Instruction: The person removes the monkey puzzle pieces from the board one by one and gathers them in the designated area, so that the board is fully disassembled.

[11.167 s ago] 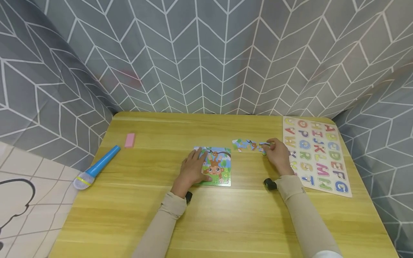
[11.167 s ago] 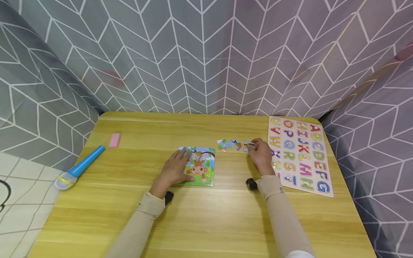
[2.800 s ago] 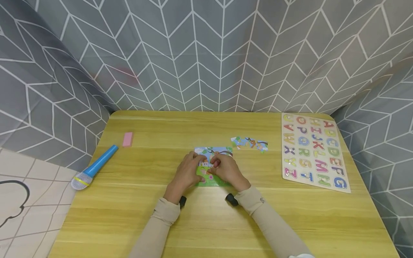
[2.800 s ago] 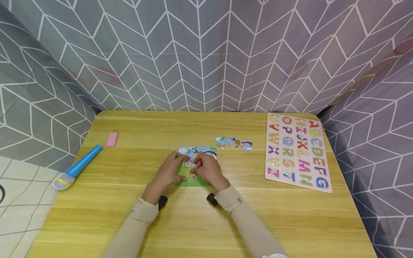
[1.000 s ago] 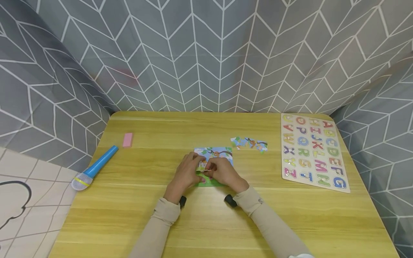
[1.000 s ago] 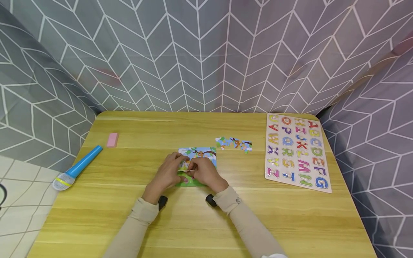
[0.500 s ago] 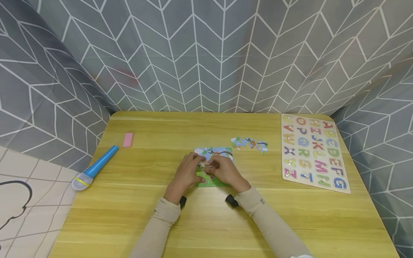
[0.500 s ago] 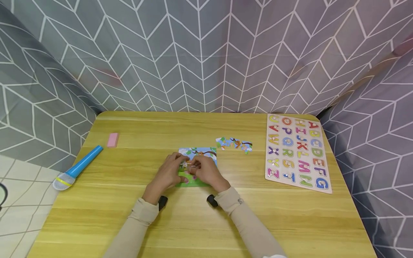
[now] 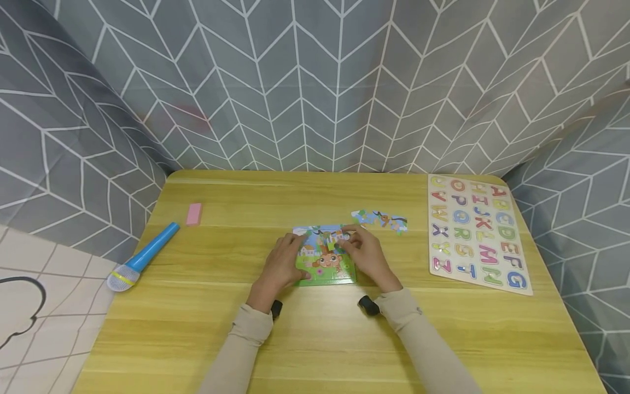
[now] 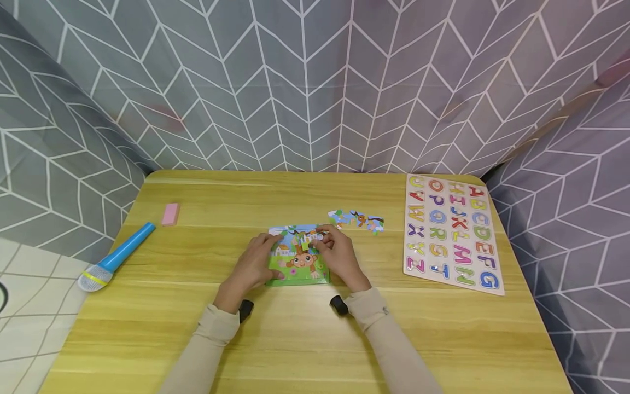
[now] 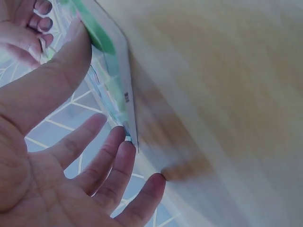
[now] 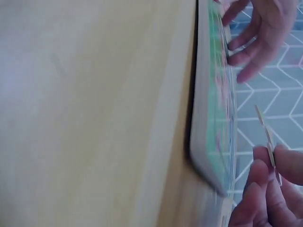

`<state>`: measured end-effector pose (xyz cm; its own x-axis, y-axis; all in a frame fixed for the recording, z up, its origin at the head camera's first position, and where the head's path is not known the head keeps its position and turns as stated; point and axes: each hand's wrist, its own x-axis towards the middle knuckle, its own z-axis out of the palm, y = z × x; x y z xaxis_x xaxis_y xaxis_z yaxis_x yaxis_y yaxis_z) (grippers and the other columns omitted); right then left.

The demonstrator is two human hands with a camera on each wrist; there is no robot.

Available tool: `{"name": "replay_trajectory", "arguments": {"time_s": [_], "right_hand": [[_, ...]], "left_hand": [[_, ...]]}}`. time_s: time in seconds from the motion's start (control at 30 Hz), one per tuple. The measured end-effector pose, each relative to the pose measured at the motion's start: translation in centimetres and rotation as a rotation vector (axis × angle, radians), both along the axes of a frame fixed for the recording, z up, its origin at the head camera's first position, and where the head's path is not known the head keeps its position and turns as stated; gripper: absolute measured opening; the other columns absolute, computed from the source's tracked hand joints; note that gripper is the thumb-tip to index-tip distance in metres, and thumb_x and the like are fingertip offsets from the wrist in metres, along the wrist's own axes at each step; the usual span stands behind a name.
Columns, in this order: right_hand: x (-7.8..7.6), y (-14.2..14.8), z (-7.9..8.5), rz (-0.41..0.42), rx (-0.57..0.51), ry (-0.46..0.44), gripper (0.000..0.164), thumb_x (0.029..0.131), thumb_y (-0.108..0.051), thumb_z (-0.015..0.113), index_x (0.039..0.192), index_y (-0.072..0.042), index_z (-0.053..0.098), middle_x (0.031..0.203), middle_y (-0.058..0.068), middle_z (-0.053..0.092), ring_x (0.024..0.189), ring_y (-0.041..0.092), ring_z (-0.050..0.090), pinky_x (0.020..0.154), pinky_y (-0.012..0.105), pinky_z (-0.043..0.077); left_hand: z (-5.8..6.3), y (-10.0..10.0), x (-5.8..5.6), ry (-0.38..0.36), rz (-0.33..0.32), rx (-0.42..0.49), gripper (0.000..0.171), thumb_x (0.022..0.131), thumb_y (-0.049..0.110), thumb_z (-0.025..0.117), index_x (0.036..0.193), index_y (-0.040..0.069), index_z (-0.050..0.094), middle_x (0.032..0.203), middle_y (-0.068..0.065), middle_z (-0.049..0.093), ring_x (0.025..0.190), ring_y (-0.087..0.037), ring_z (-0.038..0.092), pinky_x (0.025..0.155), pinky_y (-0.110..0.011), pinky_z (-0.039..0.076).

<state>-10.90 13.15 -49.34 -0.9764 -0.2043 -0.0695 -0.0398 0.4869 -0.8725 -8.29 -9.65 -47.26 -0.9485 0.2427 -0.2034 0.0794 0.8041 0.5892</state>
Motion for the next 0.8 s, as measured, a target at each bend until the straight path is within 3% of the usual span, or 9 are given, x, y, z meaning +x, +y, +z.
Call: {"name": "replay_trajectory", "arguments": {"time_s": [0.2, 0.37, 0.53, 0.8], "right_hand": [[-0.3, 1.4, -0.1, -0.084, -0.017, 0.005, 0.033, 0.098, -0.018, 0.065, 0.129, -0.008, 0.061, 0.088, 0.013, 0.072, 0.076, 0.021, 0.065, 0.067, 0.026, 0.054], [-0.3, 2.5, -0.1, -0.128, 0.018, -0.007, 0.03, 0.099, -0.02, 0.065, 0.126, -0.008, 0.063, 0.092, 0.015, 0.073, 0.08, 0.023, 0.067, 0.07, 0.028, 0.054], [-0.2, 3.8, -0.4, -0.171, 0.065, -0.01, 0.029, 0.099, -0.022, 0.065, 0.123, -0.006, 0.064, 0.092, 0.014, 0.073, 0.079, 0.018, 0.065, 0.073, 0.027, 0.052], [0.0, 4.7, -0.5, -0.208, 0.126, 0.008, 0.029, 0.098, -0.02, 0.066, 0.12, 0.0, 0.064, 0.087, 0.015, 0.073, 0.072, 0.014, 0.062, 0.065, 0.022, 0.049]], "left_hand": [[0.2, -0.7, 0.1, -0.021, 0.026, -0.008, 0.092, 0.068, 0.017, 0.093, 0.148, 0.01, 0.048, 0.145, -0.013, 0.047, 0.136, -0.035, 0.042, 0.104, -0.052, 0.048], [0.3, -0.9, 0.0, -0.029, 0.024, -0.01, 0.088, 0.069, 0.016, 0.092, 0.147, 0.01, 0.051, 0.147, -0.013, 0.046, 0.138, -0.035, 0.042, 0.104, -0.053, 0.048], [0.2, -0.9, -0.1, -0.024, 0.017, -0.017, 0.087, 0.069, 0.016, 0.092, 0.146, 0.011, 0.052, 0.147, -0.014, 0.045, 0.139, -0.036, 0.041, 0.105, -0.054, 0.048], [0.1, -0.9, -0.1, -0.024, 0.02, -0.017, 0.085, 0.069, 0.016, 0.093, 0.144, 0.01, 0.054, 0.145, -0.014, 0.047, 0.137, -0.036, 0.042, 0.103, -0.055, 0.048]]}}
